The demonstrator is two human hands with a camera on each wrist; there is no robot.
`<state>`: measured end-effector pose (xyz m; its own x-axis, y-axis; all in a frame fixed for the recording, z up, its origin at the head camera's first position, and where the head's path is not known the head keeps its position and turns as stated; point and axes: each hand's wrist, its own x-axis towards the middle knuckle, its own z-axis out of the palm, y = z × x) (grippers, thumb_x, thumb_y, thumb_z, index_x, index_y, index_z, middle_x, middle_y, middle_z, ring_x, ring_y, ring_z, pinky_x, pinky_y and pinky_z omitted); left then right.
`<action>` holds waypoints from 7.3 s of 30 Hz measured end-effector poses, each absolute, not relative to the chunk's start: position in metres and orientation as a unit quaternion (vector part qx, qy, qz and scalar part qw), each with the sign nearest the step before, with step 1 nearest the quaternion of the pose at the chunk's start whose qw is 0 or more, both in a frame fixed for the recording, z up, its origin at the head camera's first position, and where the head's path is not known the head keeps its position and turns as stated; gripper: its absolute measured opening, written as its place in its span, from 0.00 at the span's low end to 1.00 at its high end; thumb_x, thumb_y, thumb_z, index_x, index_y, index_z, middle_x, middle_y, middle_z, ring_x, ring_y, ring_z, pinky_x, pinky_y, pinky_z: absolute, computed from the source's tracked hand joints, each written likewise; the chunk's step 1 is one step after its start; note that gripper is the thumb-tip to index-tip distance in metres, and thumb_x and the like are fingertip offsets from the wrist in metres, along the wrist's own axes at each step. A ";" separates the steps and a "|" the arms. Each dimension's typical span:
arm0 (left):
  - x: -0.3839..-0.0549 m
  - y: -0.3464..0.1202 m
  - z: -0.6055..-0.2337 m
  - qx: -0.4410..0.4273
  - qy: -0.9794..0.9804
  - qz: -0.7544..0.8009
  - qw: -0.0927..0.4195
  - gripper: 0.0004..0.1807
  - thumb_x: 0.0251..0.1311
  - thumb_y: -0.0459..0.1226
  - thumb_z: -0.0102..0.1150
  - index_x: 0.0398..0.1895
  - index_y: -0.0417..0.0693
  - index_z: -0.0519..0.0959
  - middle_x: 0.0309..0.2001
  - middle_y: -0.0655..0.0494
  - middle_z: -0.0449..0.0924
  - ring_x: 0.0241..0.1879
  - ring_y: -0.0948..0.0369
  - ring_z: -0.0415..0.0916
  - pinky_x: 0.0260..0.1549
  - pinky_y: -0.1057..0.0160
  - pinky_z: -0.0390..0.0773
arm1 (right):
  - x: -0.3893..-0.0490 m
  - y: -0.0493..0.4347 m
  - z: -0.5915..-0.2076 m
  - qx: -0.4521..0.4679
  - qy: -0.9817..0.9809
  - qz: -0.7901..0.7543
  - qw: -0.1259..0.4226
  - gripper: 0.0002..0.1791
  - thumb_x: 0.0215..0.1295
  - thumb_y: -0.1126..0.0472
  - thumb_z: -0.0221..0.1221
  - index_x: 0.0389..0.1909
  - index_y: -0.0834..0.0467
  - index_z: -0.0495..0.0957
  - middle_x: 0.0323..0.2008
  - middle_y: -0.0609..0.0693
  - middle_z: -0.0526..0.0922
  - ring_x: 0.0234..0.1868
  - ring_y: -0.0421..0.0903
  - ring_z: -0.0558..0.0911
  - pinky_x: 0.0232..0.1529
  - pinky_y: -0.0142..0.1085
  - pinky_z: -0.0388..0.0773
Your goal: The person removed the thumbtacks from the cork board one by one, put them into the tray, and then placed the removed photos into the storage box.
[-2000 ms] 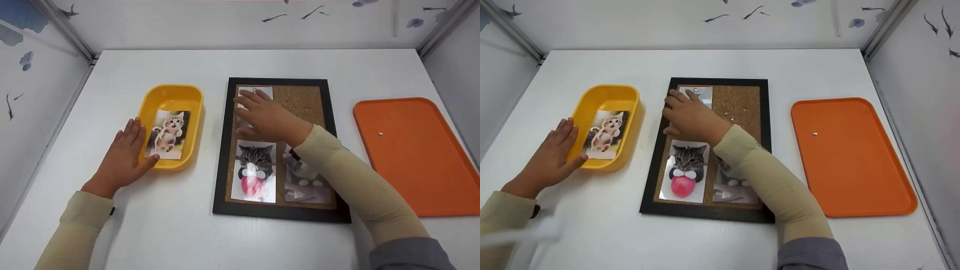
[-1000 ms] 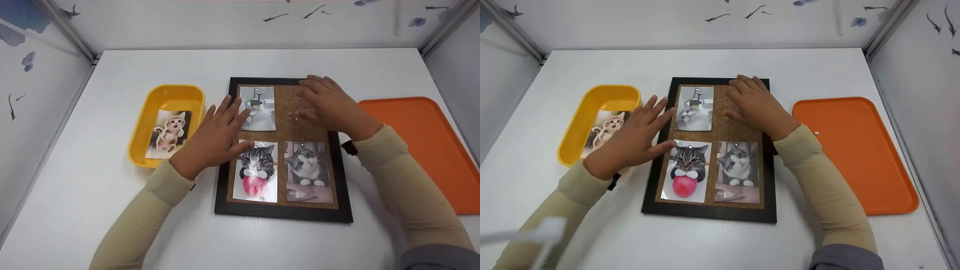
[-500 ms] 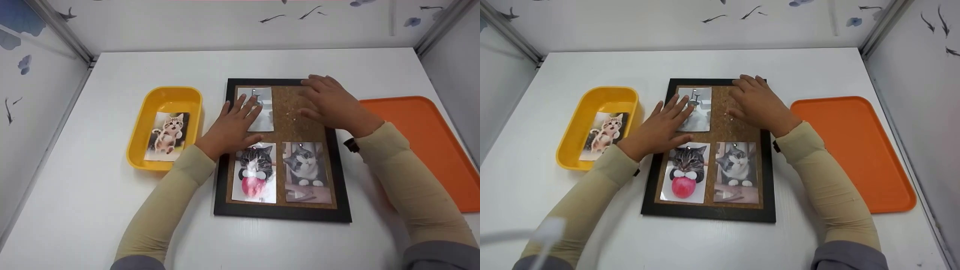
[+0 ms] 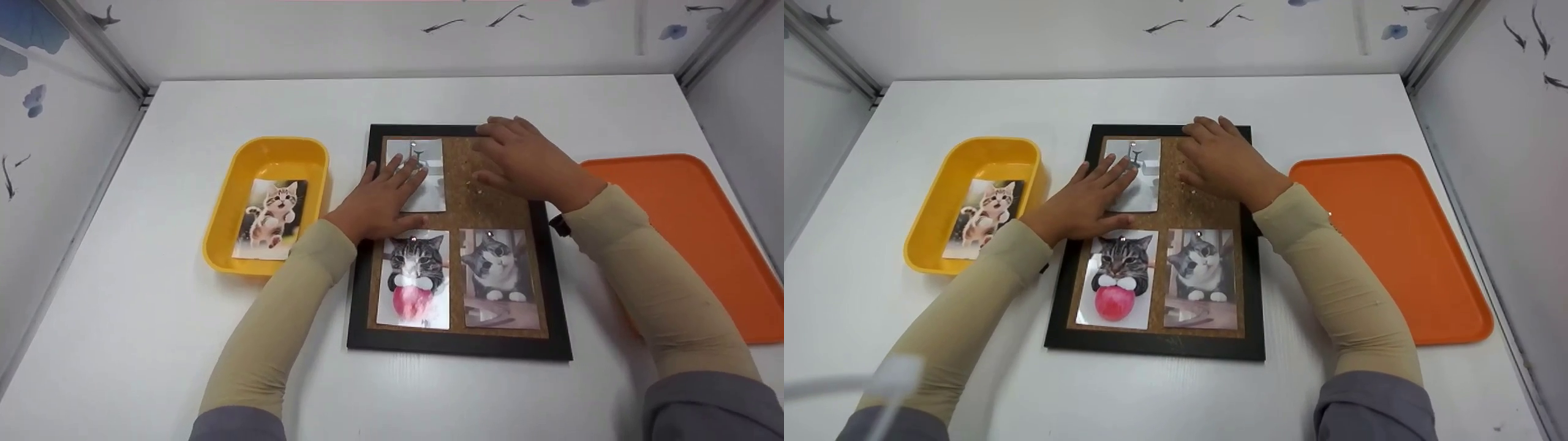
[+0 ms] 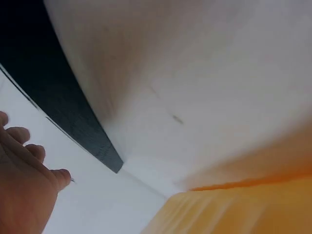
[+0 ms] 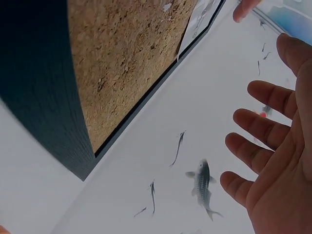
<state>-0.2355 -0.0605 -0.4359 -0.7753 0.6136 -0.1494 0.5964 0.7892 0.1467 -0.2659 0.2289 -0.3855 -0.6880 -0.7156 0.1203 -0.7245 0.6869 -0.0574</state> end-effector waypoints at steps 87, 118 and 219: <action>-0.229 -0.068 -0.466 0.358 0.932 -0.005 0.058 0.45 0.66 0.71 0.24 0.81 0.61 0.43 0.80 0.56 0.36 0.78 0.54 0.30 0.72 0.42 0.32 | -0.357 0.123 -0.439 0.337 -0.934 0.103 -0.053 0.11 0.75 0.57 0.53 0.51 0.52 0.81 0.58 0.55 0.71 0.59 0.54 0.71 0.63 0.52 0.66; -0.230 -0.069 -0.462 0.359 0.932 -0.007 0.059 0.45 0.67 0.70 0.26 0.81 0.60 0.43 0.80 0.55 0.37 0.78 0.53 0.31 0.72 0.41 0.33 | -0.356 0.120 -0.427 0.339 -0.934 0.077 -0.086 0.13 0.74 0.53 0.55 0.53 0.54 0.78 0.60 0.56 0.70 0.61 0.55 0.69 0.63 0.53 0.67; -0.229 -0.068 -0.471 0.348 0.935 -0.017 0.061 0.46 0.65 0.72 0.22 0.81 0.62 0.43 0.80 0.56 0.37 0.78 0.55 0.30 0.72 0.43 0.31 | -0.357 0.113 -0.441 0.290 -0.945 0.097 -0.120 0.10 0.76 0.57 0.47 0.49 0.58 0.71 0.63 0.59 0.62 0.60 0.57 0.63 0.57 0.56 0.59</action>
<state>-0.2288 -0.0685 -0.4714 -0.7505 0.6488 -0.1254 0.6530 0.7573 0.0099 -0.3566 0.1129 -0.4413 -0.8033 -0.5708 -0.1702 -0.5242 0.8132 -0.2529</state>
